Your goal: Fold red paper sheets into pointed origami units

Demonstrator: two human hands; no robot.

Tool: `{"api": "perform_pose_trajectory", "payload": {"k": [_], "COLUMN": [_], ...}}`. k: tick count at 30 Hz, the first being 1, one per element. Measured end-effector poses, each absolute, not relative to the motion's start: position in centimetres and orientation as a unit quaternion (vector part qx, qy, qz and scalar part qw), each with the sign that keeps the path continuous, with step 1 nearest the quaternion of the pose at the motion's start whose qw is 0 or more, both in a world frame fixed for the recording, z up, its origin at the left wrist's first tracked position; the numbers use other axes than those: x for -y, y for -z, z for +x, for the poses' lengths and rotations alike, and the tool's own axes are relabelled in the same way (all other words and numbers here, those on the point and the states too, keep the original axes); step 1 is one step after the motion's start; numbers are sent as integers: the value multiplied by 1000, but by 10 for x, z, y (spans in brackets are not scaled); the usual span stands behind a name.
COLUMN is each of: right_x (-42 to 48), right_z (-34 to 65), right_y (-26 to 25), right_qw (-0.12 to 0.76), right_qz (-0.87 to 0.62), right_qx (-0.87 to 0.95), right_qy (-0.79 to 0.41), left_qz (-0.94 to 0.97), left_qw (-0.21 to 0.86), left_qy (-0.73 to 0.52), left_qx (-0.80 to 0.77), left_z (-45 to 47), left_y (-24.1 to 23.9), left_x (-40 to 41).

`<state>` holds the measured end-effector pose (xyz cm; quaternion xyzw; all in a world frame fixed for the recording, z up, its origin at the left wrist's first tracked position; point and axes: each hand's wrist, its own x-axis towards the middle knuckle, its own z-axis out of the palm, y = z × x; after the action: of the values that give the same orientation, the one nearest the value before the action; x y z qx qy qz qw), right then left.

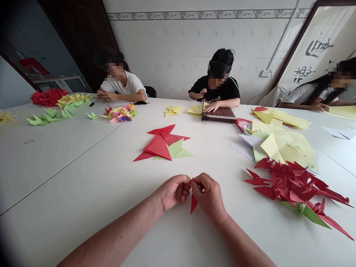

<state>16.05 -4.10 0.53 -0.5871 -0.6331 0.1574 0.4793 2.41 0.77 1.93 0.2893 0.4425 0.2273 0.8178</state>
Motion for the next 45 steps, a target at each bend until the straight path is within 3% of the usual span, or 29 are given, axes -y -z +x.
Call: {"api": "perform_pose_trajectory", "payload": {"k": [8, 14, 22, 31, 45], "right_x": [40, 41, 39, 40, 38], "right_z": [165, 165, 168, 167, 169], "right_y": [-8, -9, -3, -5, -6], "right_qw": [503, 521, 511, 509, 516], "right_qz": [-606, -581, -562, -575, -552], "right_qx": [565, 584, 626, 601, 587], "right_qy": [-248, -224, -176, -224, -291], "left_qz": [447, 543, 496, 394, 388], "left_qw": [710, 605, 644, 742, 766], "left_qy": [-296, -354, -337, -315, -302], "left_qx": [-456, -462, -474, -442, -415], "left_z": [27, 26, 28, 28, 23], "left_y": [-28, -28, -32, -28, -24], "left_x": [-1, -1, 0, -2, -6]}}
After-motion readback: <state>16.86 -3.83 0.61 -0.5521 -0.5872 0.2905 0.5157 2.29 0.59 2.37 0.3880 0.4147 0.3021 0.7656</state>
